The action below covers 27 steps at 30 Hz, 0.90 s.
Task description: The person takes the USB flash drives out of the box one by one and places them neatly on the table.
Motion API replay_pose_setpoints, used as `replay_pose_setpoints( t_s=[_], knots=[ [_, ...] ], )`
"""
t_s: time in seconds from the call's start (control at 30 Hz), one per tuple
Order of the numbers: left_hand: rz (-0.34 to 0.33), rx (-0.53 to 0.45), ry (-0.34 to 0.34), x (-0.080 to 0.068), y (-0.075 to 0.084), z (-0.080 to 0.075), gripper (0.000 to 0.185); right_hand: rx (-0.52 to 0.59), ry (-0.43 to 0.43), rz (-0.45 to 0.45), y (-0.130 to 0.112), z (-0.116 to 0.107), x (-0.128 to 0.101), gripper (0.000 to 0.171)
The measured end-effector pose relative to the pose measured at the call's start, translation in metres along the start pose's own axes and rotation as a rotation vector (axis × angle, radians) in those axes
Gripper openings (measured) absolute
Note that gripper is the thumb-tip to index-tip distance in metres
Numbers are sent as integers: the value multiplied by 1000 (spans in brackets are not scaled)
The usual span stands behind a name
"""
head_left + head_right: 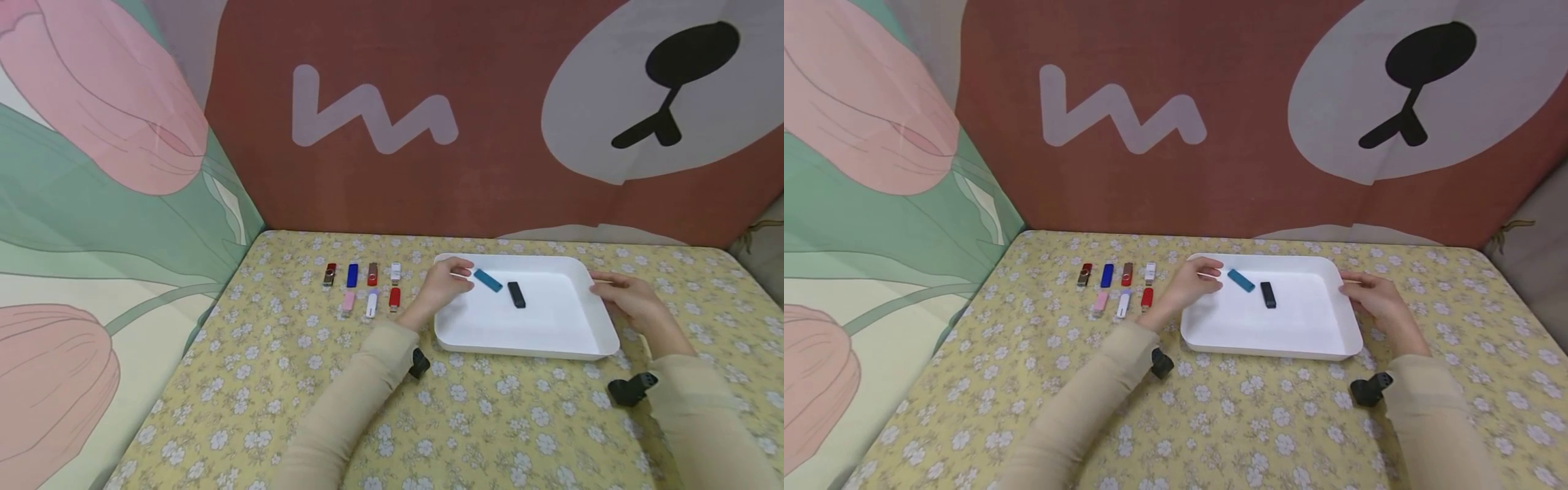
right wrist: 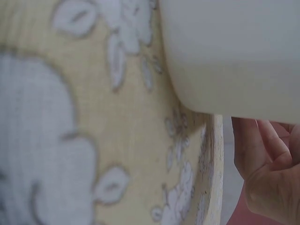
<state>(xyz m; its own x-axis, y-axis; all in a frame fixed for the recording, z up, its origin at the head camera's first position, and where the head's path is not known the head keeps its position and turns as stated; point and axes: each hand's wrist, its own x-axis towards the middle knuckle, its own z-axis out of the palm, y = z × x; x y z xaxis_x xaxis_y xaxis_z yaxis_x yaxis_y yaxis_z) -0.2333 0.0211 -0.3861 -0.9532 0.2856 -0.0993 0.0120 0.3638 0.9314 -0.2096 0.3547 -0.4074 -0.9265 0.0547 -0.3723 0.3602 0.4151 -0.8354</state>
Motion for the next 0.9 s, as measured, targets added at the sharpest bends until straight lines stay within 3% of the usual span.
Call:
replay_pose_setpoints(
  t_s=[0.27,0.67,0.9],
  knots=[
    [-13,56,39,6,-2,13,34,24,6,-16,1,1,-1,60],
    [-21,101,67,15,-6,23,33,-16,27,-15,0,2,2,67],
    [1,112,54,17,-8,26,34,-3,-9,-36,0,2,1,47]
  ],
)
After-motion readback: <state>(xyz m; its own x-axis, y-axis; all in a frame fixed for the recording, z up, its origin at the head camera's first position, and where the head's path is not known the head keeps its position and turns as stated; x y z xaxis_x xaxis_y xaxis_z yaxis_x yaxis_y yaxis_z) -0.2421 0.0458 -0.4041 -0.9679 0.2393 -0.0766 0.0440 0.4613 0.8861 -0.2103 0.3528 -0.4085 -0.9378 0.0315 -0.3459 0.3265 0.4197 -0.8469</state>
